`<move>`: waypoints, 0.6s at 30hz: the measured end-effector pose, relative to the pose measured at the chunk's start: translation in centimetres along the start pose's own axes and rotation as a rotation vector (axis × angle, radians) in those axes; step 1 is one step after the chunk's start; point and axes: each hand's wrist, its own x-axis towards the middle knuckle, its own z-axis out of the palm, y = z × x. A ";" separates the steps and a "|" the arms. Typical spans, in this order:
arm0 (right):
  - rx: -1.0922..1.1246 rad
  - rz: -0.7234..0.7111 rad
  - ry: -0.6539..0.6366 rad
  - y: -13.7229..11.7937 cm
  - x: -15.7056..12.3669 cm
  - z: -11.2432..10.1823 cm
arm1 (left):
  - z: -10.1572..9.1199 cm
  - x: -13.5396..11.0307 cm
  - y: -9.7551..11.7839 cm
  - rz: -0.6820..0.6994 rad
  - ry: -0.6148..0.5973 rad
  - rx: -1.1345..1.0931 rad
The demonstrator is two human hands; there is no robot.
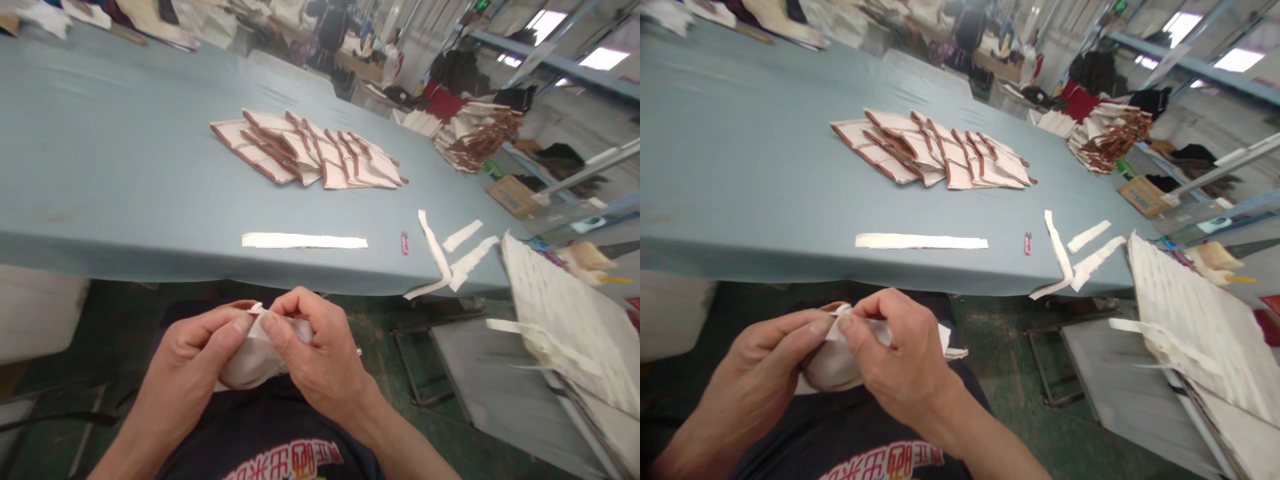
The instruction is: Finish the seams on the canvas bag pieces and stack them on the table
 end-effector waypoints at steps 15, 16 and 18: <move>-0.058 -0.058 0.000 1.2 -0.1 0.9 | -0.4 -0.2 -0.4 -0.139 -0.056 -0.165; -0.044 -0.046 -0.023 1.2 0.0 0.8 | -0.4 -0.2 -0.3 -0.145 -0.043 -0.168; -0.019 -0.022 -0.059 1.1 0.2 0.6 | -0.3 -0.2 -0.3 -0.152 -0.024 -0.170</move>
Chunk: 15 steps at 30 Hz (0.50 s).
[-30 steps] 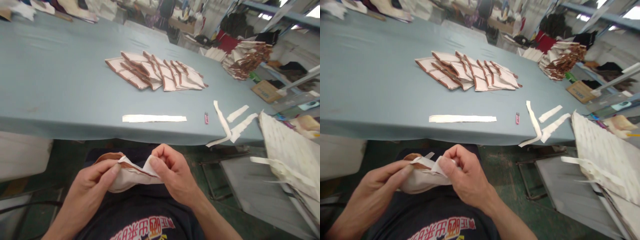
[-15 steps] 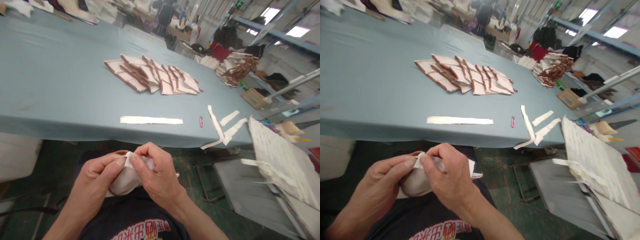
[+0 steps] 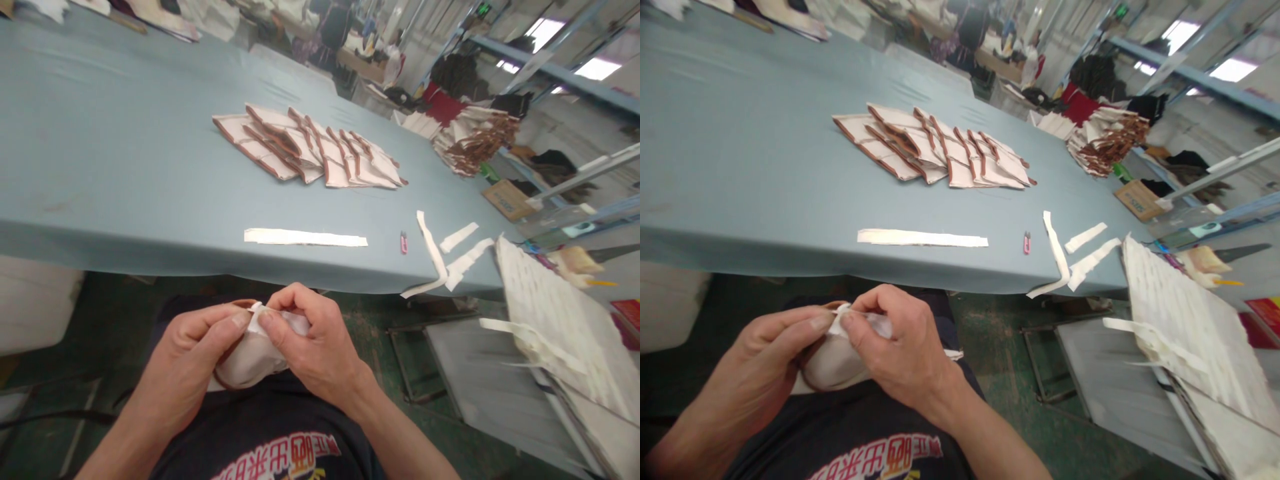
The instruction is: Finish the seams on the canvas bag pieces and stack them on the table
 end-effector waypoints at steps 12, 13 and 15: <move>-0.098 -0.163 0.060 1.7 -0.1 0.1 | 0.5 0.5 -0.4 0.026 -0.007 0.036; -0.102 -0.161 0.059 1.8 0.0 0.1 | 0.5 0.4 -0.5 0.029 -0.004 0.042; -0.115 -0.150 0.059 1.9 -0.1 0.0 | 0.4 0.4 -0.8 0.038 0.001 0.052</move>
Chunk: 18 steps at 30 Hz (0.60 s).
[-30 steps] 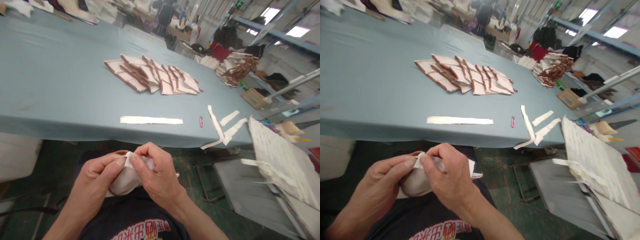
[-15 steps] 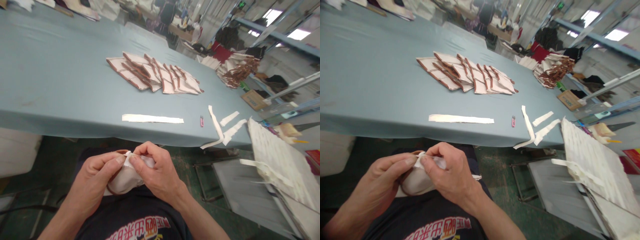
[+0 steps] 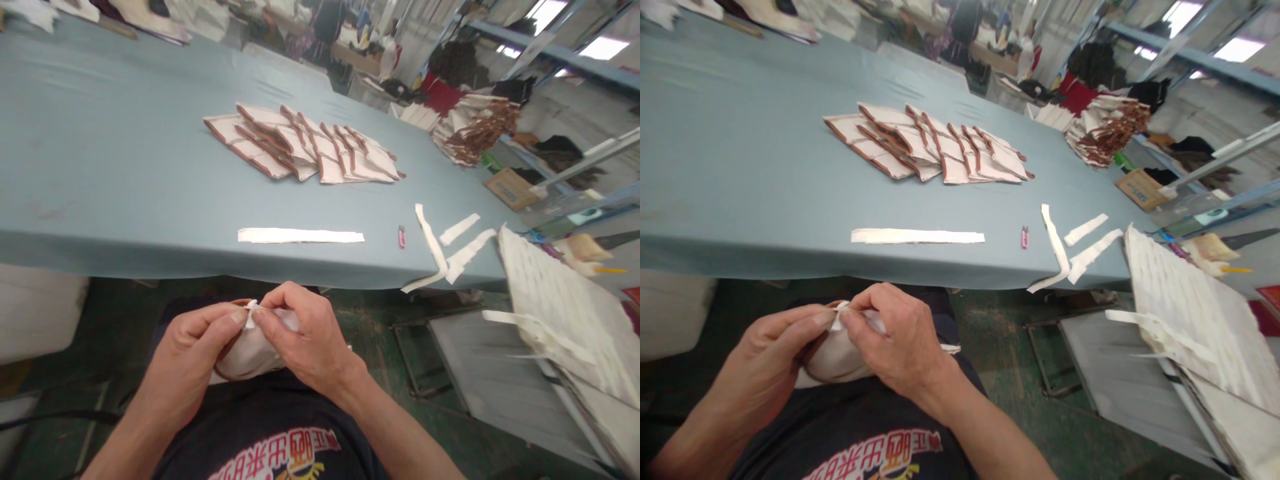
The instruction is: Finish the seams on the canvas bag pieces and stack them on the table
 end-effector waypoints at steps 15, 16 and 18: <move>-0.008 0.247 0.039 -0.3 -0.8 0.5 | 1.8 -0.6 1.0 0.142 0.074 0.211; -0.014 0.251 0.034 -0.3 -0.9 0.6 | 2.0 -0.8 1.0 0.175 0.089 0.250; -0.049 0.238 0.036 -0.2 -1.1 0.8 | 2.5 -1.3 0.6 0.255 0.159 0.354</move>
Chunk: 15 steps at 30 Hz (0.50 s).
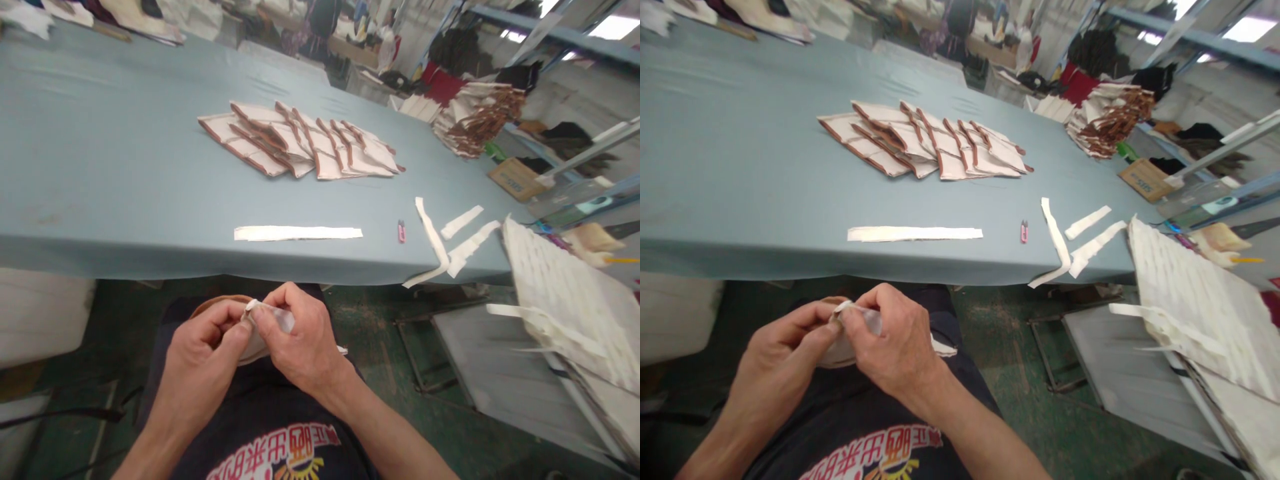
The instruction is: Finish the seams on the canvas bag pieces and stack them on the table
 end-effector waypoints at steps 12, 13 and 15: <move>0.385 0.137 -0.260 0.4 -0.1 1.1 | 0.8 -2.3 -0.7 0.160 0.226 0.188; 0.403 0.132 -0.232 0.4 -0.4 1.6 | 0.7 -2.4 -0.6 0.152 0.238 0.181; 0.429 0.136 -0.171 0.4 -0.9 2.6 | 0.5 -2.6 -0.3 0.132 0.256 0.177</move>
